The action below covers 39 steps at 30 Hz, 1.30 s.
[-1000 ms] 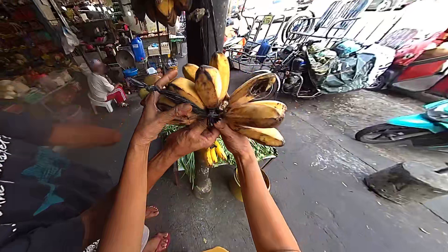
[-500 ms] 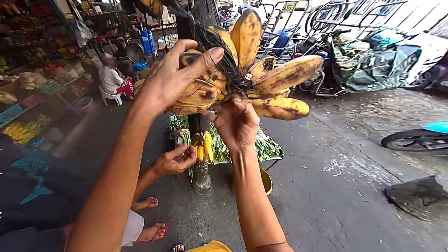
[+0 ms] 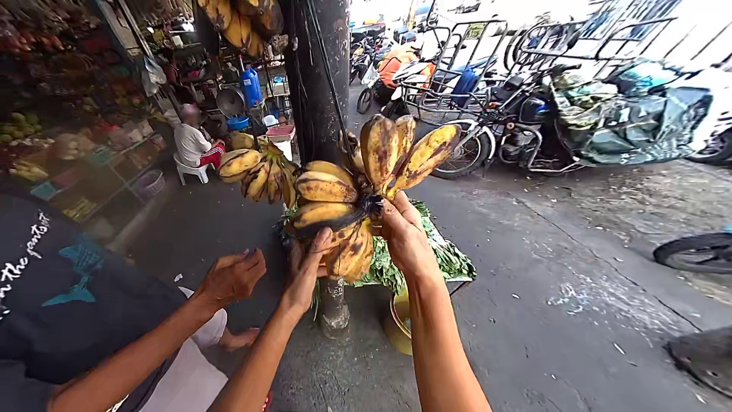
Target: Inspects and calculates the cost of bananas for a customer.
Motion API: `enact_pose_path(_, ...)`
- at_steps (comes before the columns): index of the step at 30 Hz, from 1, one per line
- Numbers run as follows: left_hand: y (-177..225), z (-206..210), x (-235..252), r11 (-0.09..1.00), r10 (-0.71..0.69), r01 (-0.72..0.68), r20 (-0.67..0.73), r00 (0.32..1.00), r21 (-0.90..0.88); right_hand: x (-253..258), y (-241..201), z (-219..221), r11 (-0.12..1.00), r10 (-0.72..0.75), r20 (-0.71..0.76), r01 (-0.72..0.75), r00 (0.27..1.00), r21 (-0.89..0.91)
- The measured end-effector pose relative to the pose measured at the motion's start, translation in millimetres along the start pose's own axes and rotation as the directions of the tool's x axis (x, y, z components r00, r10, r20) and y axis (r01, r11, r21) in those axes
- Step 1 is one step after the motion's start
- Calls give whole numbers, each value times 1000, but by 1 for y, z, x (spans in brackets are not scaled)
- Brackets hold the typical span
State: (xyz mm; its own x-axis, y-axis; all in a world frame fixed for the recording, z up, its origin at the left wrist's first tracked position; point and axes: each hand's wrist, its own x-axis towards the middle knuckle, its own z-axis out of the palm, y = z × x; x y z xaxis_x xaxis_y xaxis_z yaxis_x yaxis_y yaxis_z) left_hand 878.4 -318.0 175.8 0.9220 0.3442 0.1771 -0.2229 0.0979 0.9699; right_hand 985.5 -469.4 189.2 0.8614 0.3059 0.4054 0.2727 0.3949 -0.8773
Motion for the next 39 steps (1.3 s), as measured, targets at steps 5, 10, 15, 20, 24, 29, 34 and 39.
enact_pose_path(5, -7, 8, -22, 968, -228, 236, -94, 969, 87, -21, 17, -3, 985, 166, -78, -169, 983, -39)
enact_pose_path(10, 0, -51, -24, 843, -343, 191, 229, 911, 503, -76, 48, -2, 923, 380, -242, -348, 893, 165)
enact_pose_path(15, -32, -109, -25, 906, -342, 230, 294, 893, 356, -113, 64, -30, 941, 332, -47, -327, 942, 84)
enact_pose_path(20, -47, -81, -43, 960, -256, 278, 282, 924, -41, -118, 83, -29, 886, 212, 245, -292, 946, 360)
enact_pose_path(24, -40, -60, -77, 971, -147, 169, 135, 980, -167, -133, 96, 1, 750, 242, 298, -373, 923, 547)
enact_pose_path(29, -21, -86, -91, 1000, -20, 21, 128, 992, -4, -147, 118, 10, 753, 269, 400, -450, 876, 480)
enact_pose_path(34, -30, -99, -116, 985, -161, 154, -105, 981, -74, -151, 96, 44, 720, 306, 451, -514, 838, 467)
enact_pose_path(39, -41, -118, -171, 878, -237, 252, 90, 967, -406, -148, 98, 57, 776, 319, 610, -570, 725, 272)
